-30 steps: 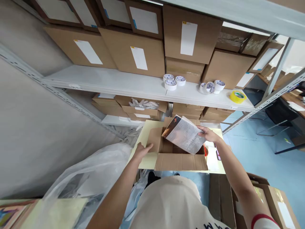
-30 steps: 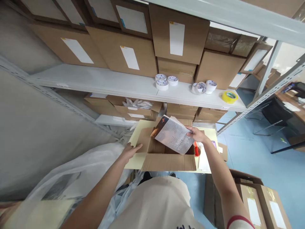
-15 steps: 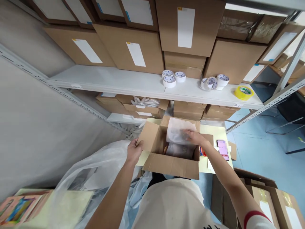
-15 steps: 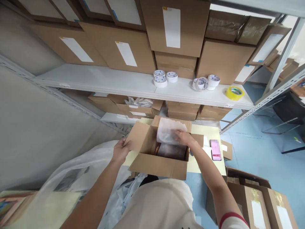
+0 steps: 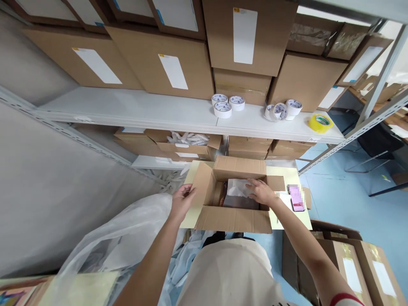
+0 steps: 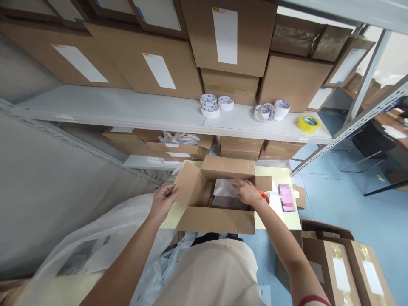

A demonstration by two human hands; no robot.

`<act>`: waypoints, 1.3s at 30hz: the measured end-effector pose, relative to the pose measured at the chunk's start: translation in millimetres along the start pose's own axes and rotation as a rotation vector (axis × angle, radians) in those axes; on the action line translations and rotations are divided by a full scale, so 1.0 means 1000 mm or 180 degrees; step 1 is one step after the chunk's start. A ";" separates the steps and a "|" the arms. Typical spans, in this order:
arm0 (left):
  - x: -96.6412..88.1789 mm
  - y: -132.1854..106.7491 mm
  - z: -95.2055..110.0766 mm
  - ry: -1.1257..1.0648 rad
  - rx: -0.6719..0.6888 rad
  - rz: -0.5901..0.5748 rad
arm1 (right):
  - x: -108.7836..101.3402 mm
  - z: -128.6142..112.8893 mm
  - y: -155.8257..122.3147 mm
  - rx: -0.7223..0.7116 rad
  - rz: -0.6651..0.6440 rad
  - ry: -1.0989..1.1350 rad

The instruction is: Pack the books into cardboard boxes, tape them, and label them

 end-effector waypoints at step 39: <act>0.059 0.022 -0.031 0.1280 0.1388 -0.1049 | 0.008 0.111 -0.024 0.1808 0.1217 0.3492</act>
Point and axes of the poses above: each hand's wrist, its own y-axis towards the middle knuckle, its own x-axis out of the palm, z = x × y, the point moved 9 cm from there along y, towards the middle knuckle, and after that the axes turned 8 degrees about x, right-handed, at the moved point
